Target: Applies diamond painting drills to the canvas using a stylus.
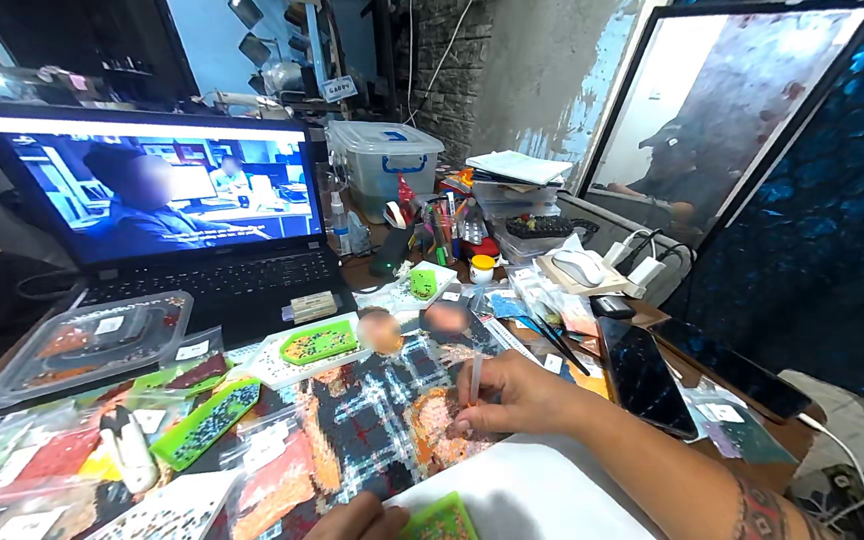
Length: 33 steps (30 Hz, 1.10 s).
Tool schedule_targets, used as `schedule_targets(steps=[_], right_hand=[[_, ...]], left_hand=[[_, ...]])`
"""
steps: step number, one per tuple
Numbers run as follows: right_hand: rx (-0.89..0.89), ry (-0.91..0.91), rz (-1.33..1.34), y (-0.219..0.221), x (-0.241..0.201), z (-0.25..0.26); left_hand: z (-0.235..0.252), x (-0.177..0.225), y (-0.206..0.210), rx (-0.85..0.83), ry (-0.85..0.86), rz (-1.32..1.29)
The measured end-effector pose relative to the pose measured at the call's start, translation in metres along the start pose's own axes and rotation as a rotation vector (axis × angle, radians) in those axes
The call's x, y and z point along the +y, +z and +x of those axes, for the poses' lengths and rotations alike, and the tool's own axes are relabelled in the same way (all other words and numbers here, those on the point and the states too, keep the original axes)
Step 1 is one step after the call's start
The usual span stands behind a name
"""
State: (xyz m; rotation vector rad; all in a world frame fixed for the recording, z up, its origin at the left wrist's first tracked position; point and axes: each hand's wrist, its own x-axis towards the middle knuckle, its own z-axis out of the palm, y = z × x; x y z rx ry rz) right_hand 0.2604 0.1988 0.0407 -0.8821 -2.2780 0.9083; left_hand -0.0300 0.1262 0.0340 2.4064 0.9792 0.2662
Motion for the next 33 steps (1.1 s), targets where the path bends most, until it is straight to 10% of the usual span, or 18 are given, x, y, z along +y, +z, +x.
schedule_targets(steps=[20, 33], right_hand=[[0.019, 0.012, -0.098, 0.005, -0.005, 0.000], [0.015, -0.322, 0.040, 0.039, -0.017, -0.005]], left_hand=[[-0.004, 0.000, 0.002, 0.040, -0.006, -0.012], [-0.002, 0.009, 0.006, 0.095, -0.089, 0.061]])
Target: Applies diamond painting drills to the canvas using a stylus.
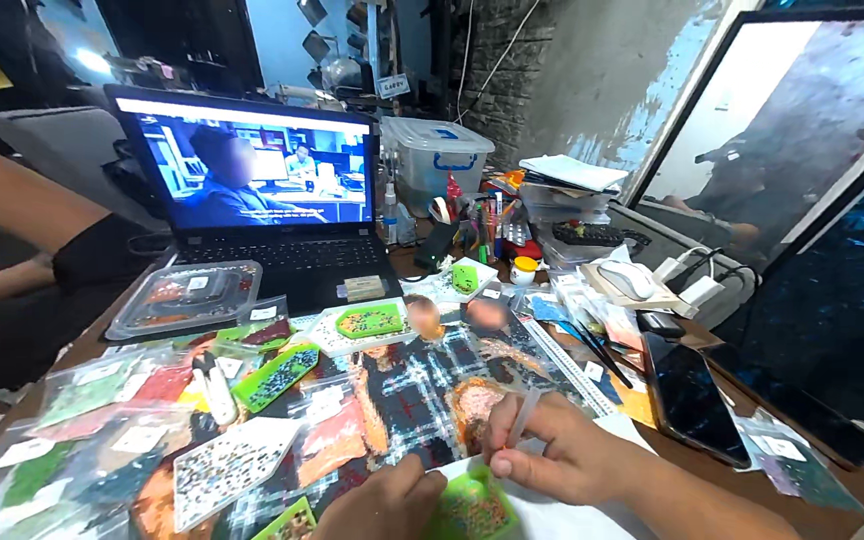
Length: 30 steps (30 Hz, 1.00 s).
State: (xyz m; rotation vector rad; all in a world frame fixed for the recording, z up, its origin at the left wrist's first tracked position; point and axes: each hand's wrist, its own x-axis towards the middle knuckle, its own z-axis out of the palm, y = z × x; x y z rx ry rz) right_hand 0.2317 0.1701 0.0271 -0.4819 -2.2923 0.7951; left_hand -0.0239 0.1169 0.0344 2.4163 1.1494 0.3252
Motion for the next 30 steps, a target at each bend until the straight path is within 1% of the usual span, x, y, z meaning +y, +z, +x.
schedule_targets(steps=[8, 21, 30], right_hand=[[-0.027, -0.021, 0.024, 0.0034, 0.0039, -0.0005], [-0.050, -0.002, 0.021, 0.0049, 0.0030, 0.0003], [-0.063, -0.010, 0.009, 0.0043, 0.0022, 0.0003]], left_hand=[[0.0004, -0.0023, 0.0026, 0.026, 0.027, 0.002], [0.0031, -0.0002, -0.0018, -0.049, -0.015, -0.021], [0.0036, -0.0024, -0.0010, -0.056, 0.004, -0.006]])
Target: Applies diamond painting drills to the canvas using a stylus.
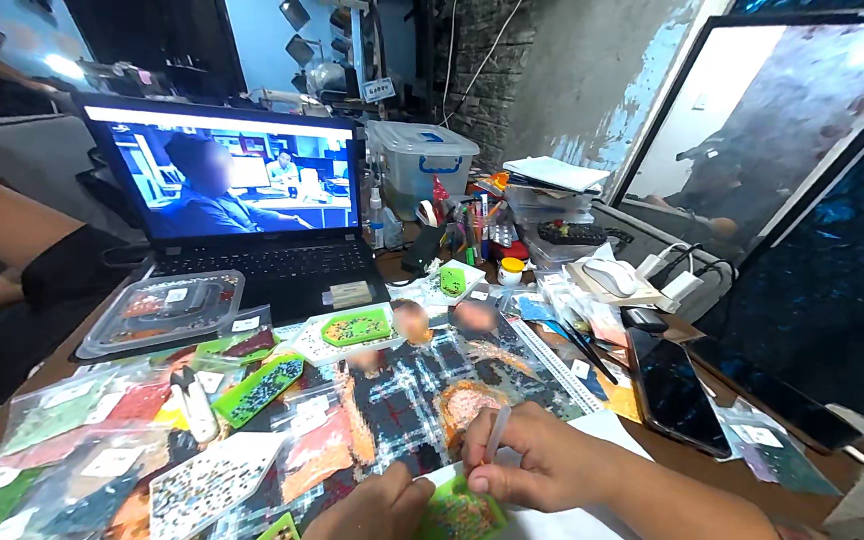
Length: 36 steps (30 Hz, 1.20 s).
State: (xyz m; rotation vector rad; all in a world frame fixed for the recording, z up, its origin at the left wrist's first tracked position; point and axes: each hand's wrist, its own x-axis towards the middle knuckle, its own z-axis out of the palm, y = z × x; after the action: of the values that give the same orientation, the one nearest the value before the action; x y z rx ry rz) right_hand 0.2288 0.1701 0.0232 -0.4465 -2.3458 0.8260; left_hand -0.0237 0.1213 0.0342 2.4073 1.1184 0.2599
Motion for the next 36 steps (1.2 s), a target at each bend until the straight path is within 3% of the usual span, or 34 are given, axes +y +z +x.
schedule_targets(steps=[12, 36], right_hand=[[0.115, 0.035, 0.074, -0.013, 0.002, 0.000], [-0.005, 0.059, 0.083, -0.001, 0.003, 0.001]], left_hand=[[-0.001, -0.004, 0.002, 0.002, 0.011, -0.016], [-0.001, -0.001, -0.002, -0.022, 0.000, -0.009]])
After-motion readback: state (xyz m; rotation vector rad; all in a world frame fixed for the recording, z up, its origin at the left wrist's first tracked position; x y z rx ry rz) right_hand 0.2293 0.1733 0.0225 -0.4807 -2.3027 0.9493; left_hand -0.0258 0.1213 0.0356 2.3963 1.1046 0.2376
